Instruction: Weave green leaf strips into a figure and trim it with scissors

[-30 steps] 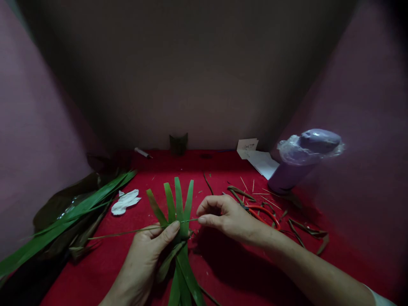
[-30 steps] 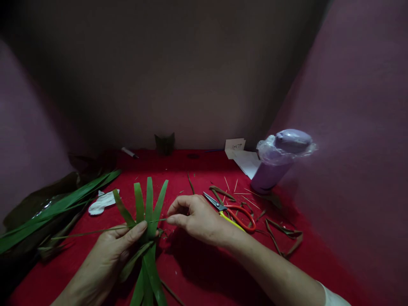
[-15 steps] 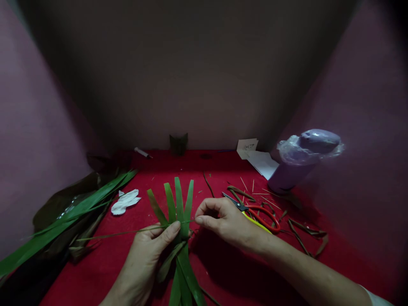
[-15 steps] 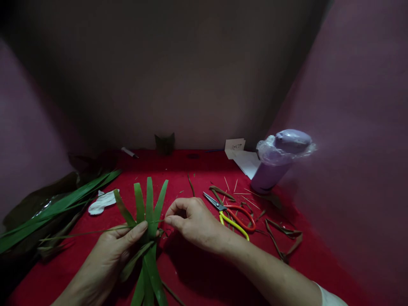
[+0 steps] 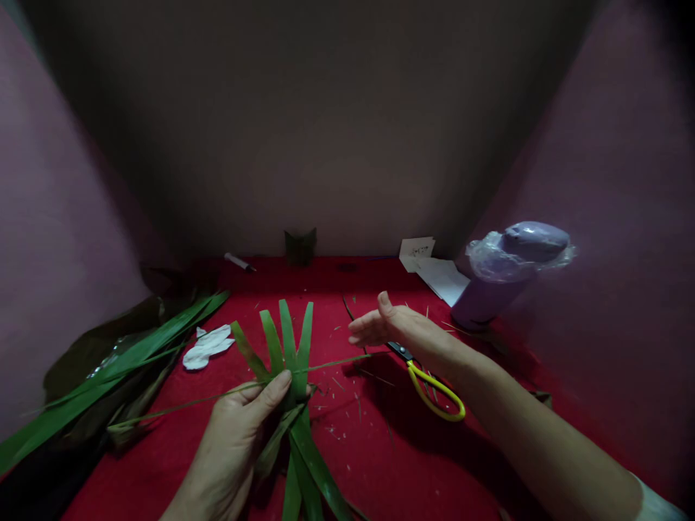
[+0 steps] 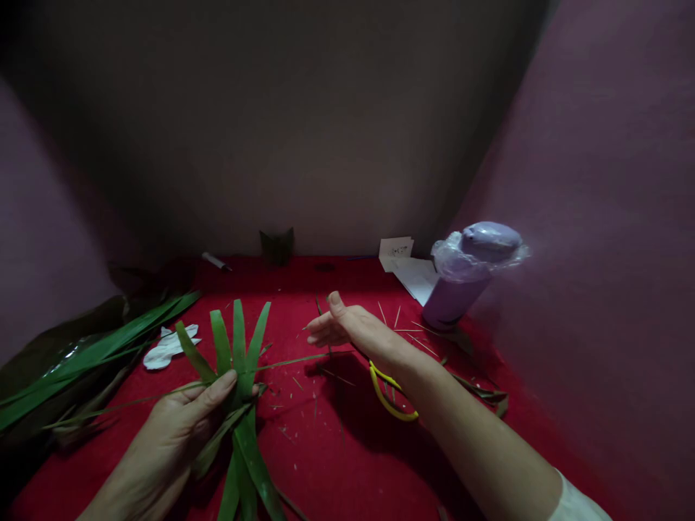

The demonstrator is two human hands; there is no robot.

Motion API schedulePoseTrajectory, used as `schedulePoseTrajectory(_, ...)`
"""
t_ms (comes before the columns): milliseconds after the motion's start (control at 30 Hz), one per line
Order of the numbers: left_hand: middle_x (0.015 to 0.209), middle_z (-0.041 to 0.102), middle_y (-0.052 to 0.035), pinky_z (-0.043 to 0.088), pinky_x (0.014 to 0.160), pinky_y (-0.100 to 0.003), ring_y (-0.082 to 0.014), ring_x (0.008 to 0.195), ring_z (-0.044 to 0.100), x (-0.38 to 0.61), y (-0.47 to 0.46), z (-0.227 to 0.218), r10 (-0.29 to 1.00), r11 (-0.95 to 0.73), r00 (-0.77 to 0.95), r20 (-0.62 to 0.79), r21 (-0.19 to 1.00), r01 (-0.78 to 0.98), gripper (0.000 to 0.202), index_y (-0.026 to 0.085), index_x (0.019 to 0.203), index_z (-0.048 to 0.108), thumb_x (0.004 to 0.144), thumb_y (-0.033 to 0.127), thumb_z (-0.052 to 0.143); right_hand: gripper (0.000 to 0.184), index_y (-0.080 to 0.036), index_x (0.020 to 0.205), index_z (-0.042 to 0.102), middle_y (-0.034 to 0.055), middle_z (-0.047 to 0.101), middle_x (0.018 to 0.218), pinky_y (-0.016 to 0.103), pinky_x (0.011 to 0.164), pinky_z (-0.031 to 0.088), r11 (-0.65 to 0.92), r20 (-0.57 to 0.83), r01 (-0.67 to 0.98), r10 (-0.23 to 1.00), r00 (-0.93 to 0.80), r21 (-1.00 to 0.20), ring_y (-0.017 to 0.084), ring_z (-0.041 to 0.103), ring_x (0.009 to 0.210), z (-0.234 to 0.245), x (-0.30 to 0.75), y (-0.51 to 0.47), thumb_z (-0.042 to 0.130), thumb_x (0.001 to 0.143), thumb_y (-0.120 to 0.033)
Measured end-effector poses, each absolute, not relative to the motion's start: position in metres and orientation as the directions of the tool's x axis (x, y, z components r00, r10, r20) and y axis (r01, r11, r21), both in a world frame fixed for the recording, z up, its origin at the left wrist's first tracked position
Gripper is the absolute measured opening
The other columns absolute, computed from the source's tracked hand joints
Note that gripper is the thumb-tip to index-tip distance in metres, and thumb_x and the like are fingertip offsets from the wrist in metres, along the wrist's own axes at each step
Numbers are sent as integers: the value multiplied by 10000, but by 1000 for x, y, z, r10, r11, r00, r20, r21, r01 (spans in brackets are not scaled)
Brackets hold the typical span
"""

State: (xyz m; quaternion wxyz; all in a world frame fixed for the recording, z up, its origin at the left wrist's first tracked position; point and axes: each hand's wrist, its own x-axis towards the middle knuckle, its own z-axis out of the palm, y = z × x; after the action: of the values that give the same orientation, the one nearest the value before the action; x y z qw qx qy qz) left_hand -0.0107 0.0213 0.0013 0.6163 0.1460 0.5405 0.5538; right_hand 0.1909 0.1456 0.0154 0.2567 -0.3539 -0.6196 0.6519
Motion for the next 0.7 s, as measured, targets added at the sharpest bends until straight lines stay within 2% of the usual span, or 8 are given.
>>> schedulePoseTrajectory(100, 695, 738, -99, 544, 625, -257, -198, 642, 683, -13, 21, -1, 847, 332, -192, -496, 775, -537, 199, 101, 748, 721, 633, 263, 729, 633, -125, 868, 648, 115, 684, 852, 337, 798, 466, -65, -70, 26, 901, -428, -998, 175, 643, 791, 16, 191, 150, 259, 855, -623)
schedulePoseTrajectory(200, 708, 738, -99, 542, 651, -257, -196, 656, 683, -15, 20, -2, 854, 321, -193, -483, 781, -536, 200, 96, 765, 720, 650, 258, 719, 403, -152, 842, 630, 72, 665, 825, 295, 741, 466, 171, 158, 49, 967, -201, -984, 169, 620, 785, 21, 187, 144, 460, 840, -517)
schedulePoseTrajectory(267, 699, 737, -95, 538, 650, -253, -193, 647, 680, -15, 19, -2, 857, 321, -187, -480, 782, -534, 197, 95, 769, 720, 655, 256, 715, 271, -163, 792, 628, 38, 644, 763, 274, 686, 455, 304, 252, 163, 926, -279, -938, 163, 596, 744, 25, 183, 134, 545, 821, -420)
schedulePoseTrajectory(333, 690, 735, -93, 533, 641, -254, -192, 640, 677, -16, 19, -2, 862, 321, -183, -473, 788, -525, 200, 94, 774, 718, 667, 263, 705, 195, -173, 780, 633, 22, 632, 736, 269, 656, 438, 391, 266, 265, 874, -406, -882, 155, 575, 711, 28, 179, 124, 552, 830, -344)
schedulePoseTrajectory(500, 644, 719, -91, 511, 587, -268, -178, 569, 647, -13, 19, -1, 880, 328, -161, -446, 818, -472, 224, 90, 762, 714, 686, 299, 685, 90, -193, 855, 625, 27, 630, 835, 306, 757, 397, 626, 425, 338, 751, -505, -703, 163, 545, 807, 29, 171, 100, 544, 846, -233)
schedulePoseTrajectory(600, 596, 698, -71, 481, 547, -250, -154, 527, 614, -10, 19, -3, 893, 313, -173, -415, 850, -423, 221, 93, 706, 703, 671, 311, 693, 113, -174, 874, 606, 39, 619, 825, 313, 741, 375, 766, 515, 334, 626, -586, -550, 171, 511, 810, 26, 162, 84, 499, 855, -148)
schedulePoseTrajectory(700, 587, 672, -28, 449, 528, -246, -136, 517, 575, -10, 19, -9, 920, 253, -201, -335, 903, -347, 190, 120, 694, 686, 648, 303, 700, 135, -165, 892, 605, 57, 601, 827, 336, 710, 359, 872, 563, 360, 489, -666, -332, 193, 479, 794, 23, 146, 65, 490, 832, -127)
